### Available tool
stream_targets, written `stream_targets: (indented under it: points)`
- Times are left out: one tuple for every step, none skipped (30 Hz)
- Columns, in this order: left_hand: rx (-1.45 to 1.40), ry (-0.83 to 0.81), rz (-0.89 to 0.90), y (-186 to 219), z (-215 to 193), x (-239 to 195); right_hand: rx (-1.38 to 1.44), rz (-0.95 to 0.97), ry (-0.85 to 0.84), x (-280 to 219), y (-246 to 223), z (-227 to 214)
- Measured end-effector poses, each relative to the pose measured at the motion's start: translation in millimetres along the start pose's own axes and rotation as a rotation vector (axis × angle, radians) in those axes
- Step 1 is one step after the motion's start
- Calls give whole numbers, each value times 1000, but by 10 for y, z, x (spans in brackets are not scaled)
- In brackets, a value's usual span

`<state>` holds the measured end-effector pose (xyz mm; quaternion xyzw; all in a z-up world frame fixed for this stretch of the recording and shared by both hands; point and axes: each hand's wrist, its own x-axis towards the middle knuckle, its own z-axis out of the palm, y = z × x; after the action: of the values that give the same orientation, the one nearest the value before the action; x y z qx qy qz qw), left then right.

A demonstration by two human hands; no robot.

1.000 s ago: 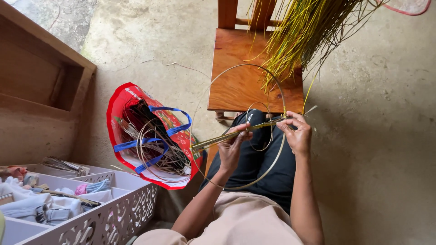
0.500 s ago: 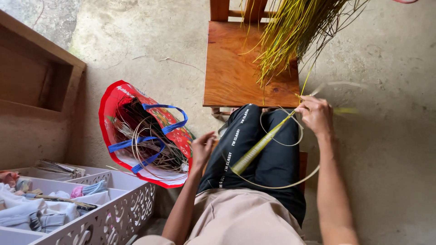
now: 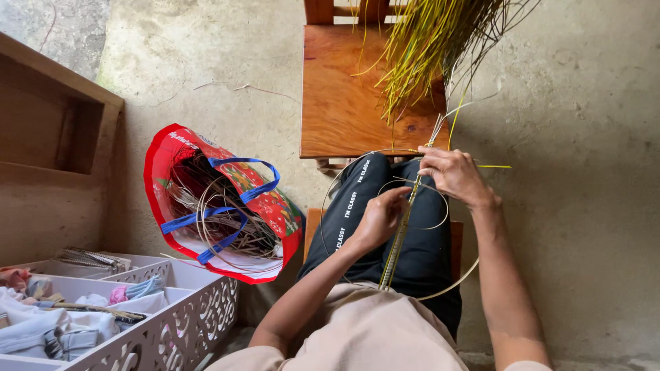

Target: Weaving thin strips of material around a circular frame to construct a basket

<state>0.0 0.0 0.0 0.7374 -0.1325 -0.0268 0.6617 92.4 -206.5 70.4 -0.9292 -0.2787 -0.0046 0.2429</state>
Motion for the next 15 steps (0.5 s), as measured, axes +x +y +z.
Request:
stream_targets:
  points:
    - [1, -7, -7, 11, -6, 13, 6, 9, -1, 6, -49, -91]
    - [-45, -24, -91, 22, -13, 27, 32, 13, -11, 14, -97, -182]
    - [-91, -38, -174, 29, -22, 42, 59, 17, -21, 27, -141, -270]
    - [-89, -44, -182, 43, -49, 44, 65, 25, -22, 29, -211, -317]
    - [-65, -105, -210, 58, -83, 66, 84, 16, -26, 50, -278, -375]
    - [-41, -167, -237, 77, -119, 86, 102, 7, -29, 71, -349, -434]
    - [-38, -170, -239, 105, -155, 99, 105, 9, -27, 83, -388, -466]
    - [10, -217, -233, 133, -193, 111, 111, 11, -22, 95, -430, -498]
    - [56, -264, -227, 162, -224, 123, 117, 14, -18, 104, -470, -534]
    - [57, -268, -228, 163, -249, 130, 120, 17, -16, 93, -481, -548]
    - [-19, -304, -219, 164, -274, 144, 135, 24, -12, 88, -490, -566]
    - [-96, -339, -210, 165, -300, 156, 151, 31, -7, 84, -501, -584]
    - [-96, -341, -211, 207, -333, 154, 152, 33, -7, 86, -507, -597]
    - [-104, -391, -207, 248, -368, 151, 169, 30, -11, 88, -514, -611]
    - [-113, -439, -201, 290, -402, 153, 186, 25, -16, 97, -520, -627]
